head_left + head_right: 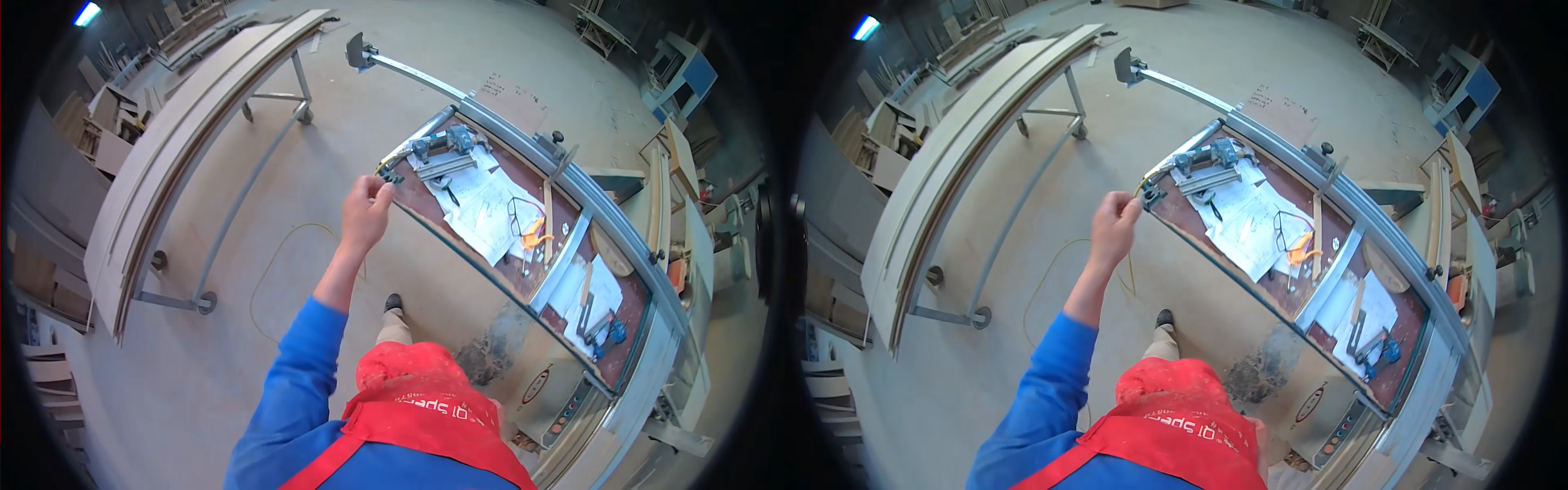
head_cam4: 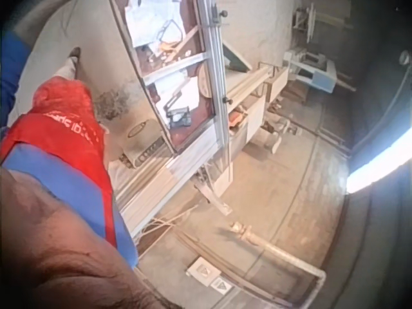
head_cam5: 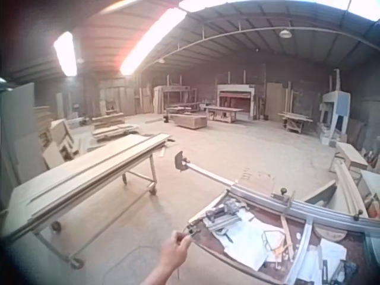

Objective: The person applies glue to the edge of a wooden board from a bottle, aligns a wooden strip along the edge, connects a nail gun to an air hose, and nails the strip into place using the nail gun.

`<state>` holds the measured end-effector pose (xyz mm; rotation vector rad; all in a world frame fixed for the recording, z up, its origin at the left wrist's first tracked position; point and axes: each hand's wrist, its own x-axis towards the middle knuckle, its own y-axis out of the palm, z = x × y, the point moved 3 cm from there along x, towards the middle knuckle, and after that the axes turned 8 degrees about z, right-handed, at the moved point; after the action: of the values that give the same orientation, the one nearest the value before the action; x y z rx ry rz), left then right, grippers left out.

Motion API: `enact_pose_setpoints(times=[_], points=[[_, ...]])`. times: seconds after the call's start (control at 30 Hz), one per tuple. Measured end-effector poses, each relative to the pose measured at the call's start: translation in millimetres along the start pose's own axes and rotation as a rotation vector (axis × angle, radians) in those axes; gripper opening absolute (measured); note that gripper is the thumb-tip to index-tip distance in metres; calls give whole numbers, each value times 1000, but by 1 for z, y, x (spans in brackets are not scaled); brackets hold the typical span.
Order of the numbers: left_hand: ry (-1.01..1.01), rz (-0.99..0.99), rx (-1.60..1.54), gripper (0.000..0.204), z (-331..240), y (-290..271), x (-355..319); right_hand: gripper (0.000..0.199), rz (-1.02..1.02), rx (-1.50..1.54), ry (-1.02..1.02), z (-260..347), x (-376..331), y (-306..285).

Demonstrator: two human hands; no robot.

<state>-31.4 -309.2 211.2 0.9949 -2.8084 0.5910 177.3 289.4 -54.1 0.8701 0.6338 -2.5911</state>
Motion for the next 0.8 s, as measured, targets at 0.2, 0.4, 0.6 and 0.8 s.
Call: enact_pose_setpoints(times=[0.2, 0.4, 0.6, 0.8], points=[[-33, 94, 641, 40, 144, 82, 150, 28, -82, 129, 1, 47, 40, -12], [-157, 315, 717, 45, 190, 118, 211, 36, -89, 165, 155, 46, 65, 2], [-198, 705, 429, 50, 195, 133, 230, 37, 10, 171, 175, 55, 97, 3], [-630, 654, -144, 56, 148, 168, 216, 36, 110, 271, 15, 92, 136, 4]])
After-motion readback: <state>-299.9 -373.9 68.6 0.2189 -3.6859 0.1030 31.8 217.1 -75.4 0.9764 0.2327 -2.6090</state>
